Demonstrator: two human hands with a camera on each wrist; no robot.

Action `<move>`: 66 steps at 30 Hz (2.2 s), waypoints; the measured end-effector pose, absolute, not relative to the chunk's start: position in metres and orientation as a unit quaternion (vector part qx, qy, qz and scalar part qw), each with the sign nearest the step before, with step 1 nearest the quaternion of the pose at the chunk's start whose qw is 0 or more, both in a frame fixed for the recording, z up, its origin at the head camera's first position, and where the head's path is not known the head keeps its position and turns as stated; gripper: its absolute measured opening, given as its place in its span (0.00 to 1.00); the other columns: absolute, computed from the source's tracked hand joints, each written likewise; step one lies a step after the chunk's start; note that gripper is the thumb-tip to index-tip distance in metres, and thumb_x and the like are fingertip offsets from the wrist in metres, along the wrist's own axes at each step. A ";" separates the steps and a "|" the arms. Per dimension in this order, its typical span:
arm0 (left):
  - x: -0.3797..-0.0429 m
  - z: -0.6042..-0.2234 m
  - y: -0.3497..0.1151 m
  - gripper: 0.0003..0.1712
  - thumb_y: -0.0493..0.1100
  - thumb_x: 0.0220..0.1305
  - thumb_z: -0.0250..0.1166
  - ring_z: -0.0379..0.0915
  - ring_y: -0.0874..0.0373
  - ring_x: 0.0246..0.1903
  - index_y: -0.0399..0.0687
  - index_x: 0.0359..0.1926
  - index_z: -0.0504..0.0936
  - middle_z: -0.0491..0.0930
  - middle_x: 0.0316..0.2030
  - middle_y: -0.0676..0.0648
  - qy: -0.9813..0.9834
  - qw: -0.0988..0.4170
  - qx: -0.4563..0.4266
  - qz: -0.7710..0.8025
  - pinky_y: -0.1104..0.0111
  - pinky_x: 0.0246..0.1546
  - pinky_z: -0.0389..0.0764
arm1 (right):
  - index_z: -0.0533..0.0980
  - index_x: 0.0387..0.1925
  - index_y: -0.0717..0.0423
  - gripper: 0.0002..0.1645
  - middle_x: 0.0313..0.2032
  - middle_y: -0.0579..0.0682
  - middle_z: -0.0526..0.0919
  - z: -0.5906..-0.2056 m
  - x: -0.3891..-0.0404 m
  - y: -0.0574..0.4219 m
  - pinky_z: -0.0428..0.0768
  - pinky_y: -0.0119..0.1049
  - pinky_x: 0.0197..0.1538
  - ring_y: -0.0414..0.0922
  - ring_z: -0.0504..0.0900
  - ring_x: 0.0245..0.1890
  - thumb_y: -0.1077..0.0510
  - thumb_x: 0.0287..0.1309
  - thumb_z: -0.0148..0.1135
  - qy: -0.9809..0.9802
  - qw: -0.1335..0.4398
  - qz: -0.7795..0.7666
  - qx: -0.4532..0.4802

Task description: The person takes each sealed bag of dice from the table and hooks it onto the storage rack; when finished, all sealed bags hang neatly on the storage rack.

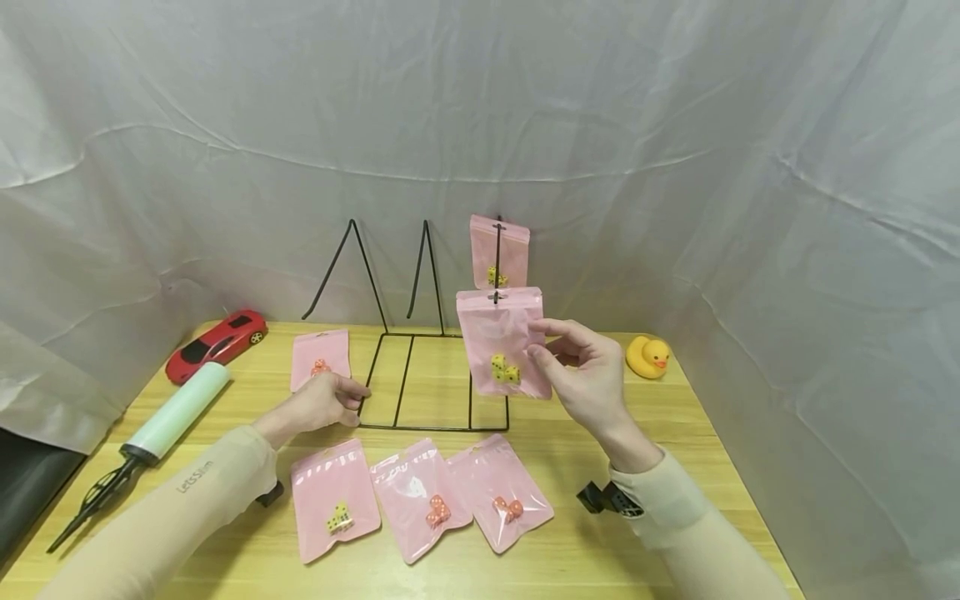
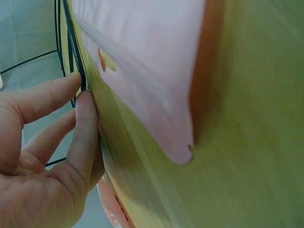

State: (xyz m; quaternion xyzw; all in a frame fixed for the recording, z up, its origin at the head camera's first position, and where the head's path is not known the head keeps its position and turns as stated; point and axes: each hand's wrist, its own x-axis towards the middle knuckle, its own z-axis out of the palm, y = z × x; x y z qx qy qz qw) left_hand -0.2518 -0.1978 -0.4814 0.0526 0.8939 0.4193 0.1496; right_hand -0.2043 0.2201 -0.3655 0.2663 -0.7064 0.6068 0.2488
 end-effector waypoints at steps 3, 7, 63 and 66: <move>-0.251 -0.482 -0.198 0.32 0.29 0.56 0.83 0.84 0.51 0.52 0.38 0.64 0.89 0.89 0.53 0.41 0.895 0.147 0.053 0.418 0.57 0.61 0.84 | 0.85 0.49 0.79 0.17 0.39 0.38 0.96 -0.367 -0.206 0.219 0.87 0.22 0.39 0.31 0.92 0.34 0.84 0.58 0.70 -0.706 0.252 0.606 0.265; -0.251 -0.483 -0.197 0.32 0.29 0.56 0.82 0.84 0.51 0.52 0.37 0.64 0.89 0.89 0.52 0.40 0.895 0.146 0.054 0.418 0.56 0.61 0.84 | 0.85 0.50 0.80 0.16 0.40 0.37 0.95 -0.368 -0.210 0.217 0.87 0.21 0.39 0.31 0.92 0.34 0.84 0.59 0.70 -0.704 0.253 0.610 0.261; -0.251 -0.483 -0.198 0.31 0.28 0.57 0.82 0.83 0.53 0.50 0.35 0.63 0.89 0.89 0.52 0.39 0.893 0.145 0.056 0.423 0.63 0.55 0.83 | 0.89 0.54 0.67 0.15 0.37 0.29 0.92 -0.368 -0.282 0.203 0.85 0.23 0.34 0.31 0.90 0.32 0.70 0.66 0.77 -0.735 0.262 0.599 0.180; -0.251 -0.483 -0.198 0.31 0.28 0.57 0.82 0.83 0.53 0.50 0.35 0.64 0.89 0.89 0.52 0.38 0.893 0.144 0.059 0.422 0.66 0.53 0.82 | 0.89 0.53 0.67 0.15 0.36 0.30 0.93 -0.368 -0.288 0.200 0.82 0.24 0.29 0.31 0.89 0.29 0.71 0.65 0.77 -0.726 0.266 0.610 0.176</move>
